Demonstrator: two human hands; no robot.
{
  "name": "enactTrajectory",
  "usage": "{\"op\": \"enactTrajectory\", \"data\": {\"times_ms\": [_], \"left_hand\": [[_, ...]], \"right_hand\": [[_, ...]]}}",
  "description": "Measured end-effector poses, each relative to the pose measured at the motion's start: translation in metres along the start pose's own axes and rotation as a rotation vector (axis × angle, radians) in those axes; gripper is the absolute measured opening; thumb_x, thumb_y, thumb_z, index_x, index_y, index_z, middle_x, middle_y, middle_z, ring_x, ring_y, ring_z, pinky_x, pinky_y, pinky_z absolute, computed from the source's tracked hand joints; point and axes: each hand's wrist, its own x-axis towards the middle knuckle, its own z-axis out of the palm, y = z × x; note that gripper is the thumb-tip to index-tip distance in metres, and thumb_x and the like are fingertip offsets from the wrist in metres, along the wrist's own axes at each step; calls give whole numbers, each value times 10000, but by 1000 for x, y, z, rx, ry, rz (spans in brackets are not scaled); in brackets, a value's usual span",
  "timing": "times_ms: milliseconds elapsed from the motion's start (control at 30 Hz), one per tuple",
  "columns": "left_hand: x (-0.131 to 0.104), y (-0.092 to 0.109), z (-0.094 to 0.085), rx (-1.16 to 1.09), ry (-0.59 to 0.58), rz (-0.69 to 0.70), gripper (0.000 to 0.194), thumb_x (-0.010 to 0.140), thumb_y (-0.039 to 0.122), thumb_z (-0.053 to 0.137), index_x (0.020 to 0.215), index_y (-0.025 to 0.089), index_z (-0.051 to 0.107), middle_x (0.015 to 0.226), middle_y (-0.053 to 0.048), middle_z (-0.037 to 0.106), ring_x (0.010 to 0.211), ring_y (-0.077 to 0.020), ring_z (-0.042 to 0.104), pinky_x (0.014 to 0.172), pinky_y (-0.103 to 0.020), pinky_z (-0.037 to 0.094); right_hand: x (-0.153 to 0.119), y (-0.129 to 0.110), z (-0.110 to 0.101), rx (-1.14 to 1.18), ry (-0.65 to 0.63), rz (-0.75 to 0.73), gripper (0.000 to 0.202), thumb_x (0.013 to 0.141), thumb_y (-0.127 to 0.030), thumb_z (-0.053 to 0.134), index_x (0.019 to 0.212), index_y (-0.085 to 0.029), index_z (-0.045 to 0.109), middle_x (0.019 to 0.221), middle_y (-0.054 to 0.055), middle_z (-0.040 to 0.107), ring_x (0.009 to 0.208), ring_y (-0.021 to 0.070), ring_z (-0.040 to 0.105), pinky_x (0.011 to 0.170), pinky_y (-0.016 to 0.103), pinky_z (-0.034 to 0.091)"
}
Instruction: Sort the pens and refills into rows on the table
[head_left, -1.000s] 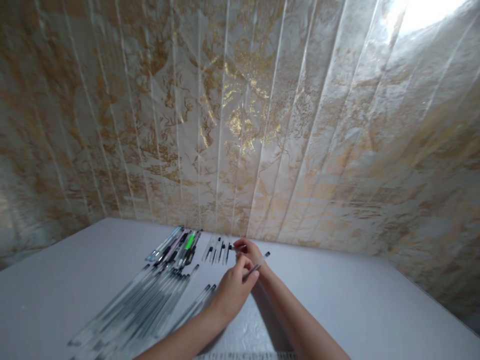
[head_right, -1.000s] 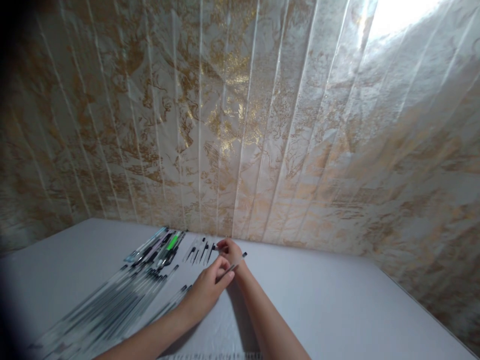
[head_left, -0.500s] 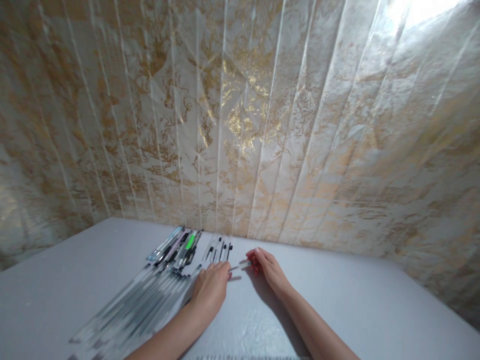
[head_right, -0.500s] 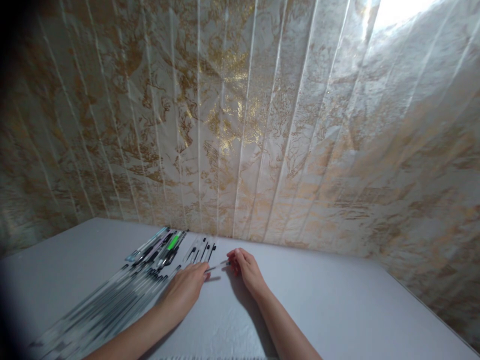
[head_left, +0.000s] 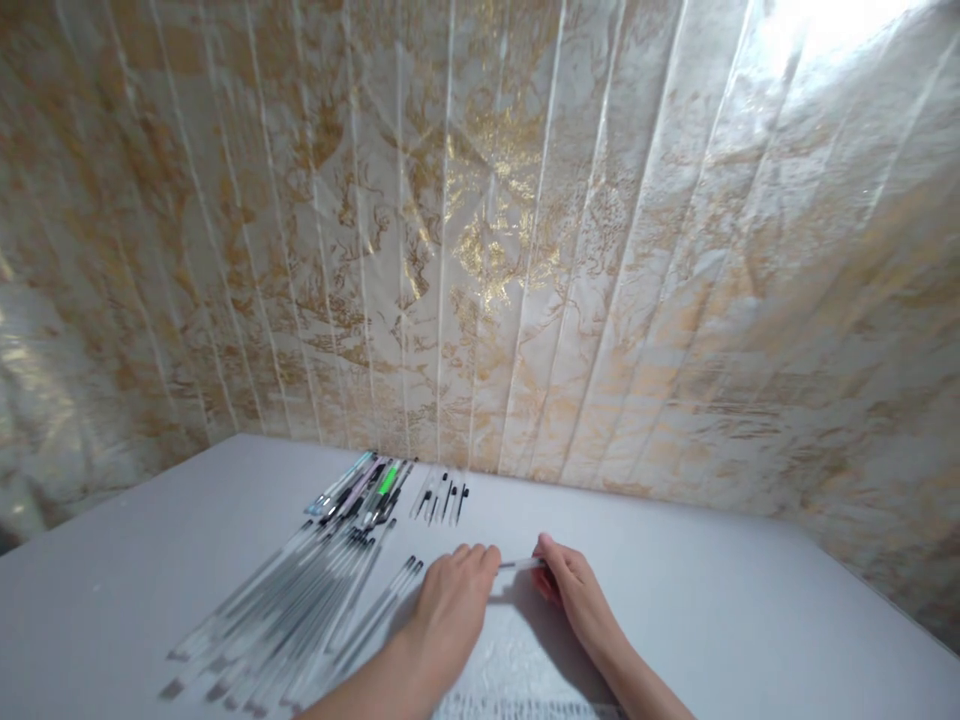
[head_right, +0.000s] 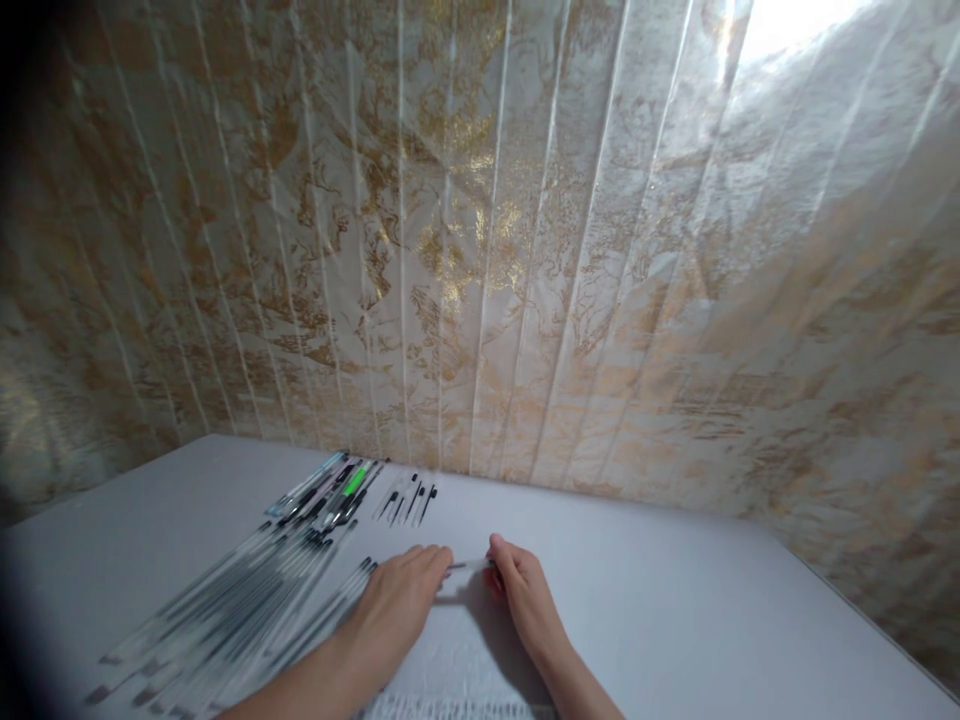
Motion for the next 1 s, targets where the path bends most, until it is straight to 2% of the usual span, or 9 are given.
{"op": "enactTrajectory", "data": {"times_ms": [100, 200, 367, 500, 567, 733, 833, 900, 1000], "left_hand": [[4, 10, 9, -32, -24, 7, 317, 915, 71, 344, 1088, 211, 571, 1054, -91, 689, 968, -255, 653, 782, -346, 472], [7, 10, 14, -118, -44, -34, 232, 941, 147, 420, 1146, 227, 492, 1059, -78, 695, 956, -254, 678, 748, -318, 473], [7, 6, 11, -284, -2, -46, 91, 912, 155, 496, 930, 244, 487, 1008, -26, 686, 890, -202, 679, 729, -270, 455], [6, 4, 5, -327, 16, -71, 41, 916, 219, 515, 884, 244, 511, 916, -7, 706, 842, -192, 677, 700, -257, 436], [7, 2, 3, -317, 7, -66, 58, 929, 241, 498, 888, 240, 538, 887, -1, 719, 822, -188, 682, 677, -247, 422], [7, -4, 6, -262, -19, -38, 265, 976, 232, 361, 860, 232, 599, 796, -2, 727, 777, -181, 688, 642, -235, 395], [5, -7, 9, -332, 44, -24, 104, 934, 250, 470, 956, 237, 570, 911, 13, 714, 775, -154, 673, 663, -221, 400], [4, -8, 9, -360, 85, -34, 132, 873, 203, 560, 998, 231, 530, 981, 12, 690, 802, -142, 658, 692, -212, 404], [4, -7, 7, -393, 110, -27, 67, 879, 162, 534, 898, 224, 515, 902, 20, 675, 796, -132, 637, 698, -201, 398]], "right_hand": [[0, 1, -3, -121, 108, -22, 595, 747, -774, 399, 508, -233, 337, 499, -42, 304, 502, 125, 276, 509, 275, 232], [3, 1, -9, -175, 148, -20, 576, 736, -751, 426, 513, -240, 280, 522, -48, 238, 517, 122, 239, 513, 277, 205], [7, 5, -9, -158, 159, -26, 537, 758, -710, 439, 544, -239, 292, 548, -50, 248, 540, 131, 253, 516, 267, 234], [6, 5, -8, -156, 158, -38, 506, 783, -676, 440, 566, -241, 301, 563, -46, 271, 555, 141, 279, 528, 267, 258], [4, 3, -9, -166, 160, -49, 497, 795, -665, 429, 573, -240, 298, 571, -45, 271, 563, 142, 286, 535, 267, 257], [1, 0, -11, -181, 169, -107, 476, 818, -631, 423, 583, -235, 307, 587, -45, 280, 578, 136, 295, 544, 260, 254], [4, 1, -14, -187, 175, -69, 485, 814, -639, 412, 577, -235, 286, 581, -49, 242, 565, 127, 259, 538, 263, 223], [6, 3, -16, -188, 184, -33, 497, 809, -652, 397, 571, -237, 260, 575, -51, 212, 558, 121, 229, 535, 267, 197], [8, 4, -20, -180, 187, -6, 504, 806, -657, 393, 570, -238, 246, 569, -51, 200, 554, 118, 217, 534, 270, 182]]}}
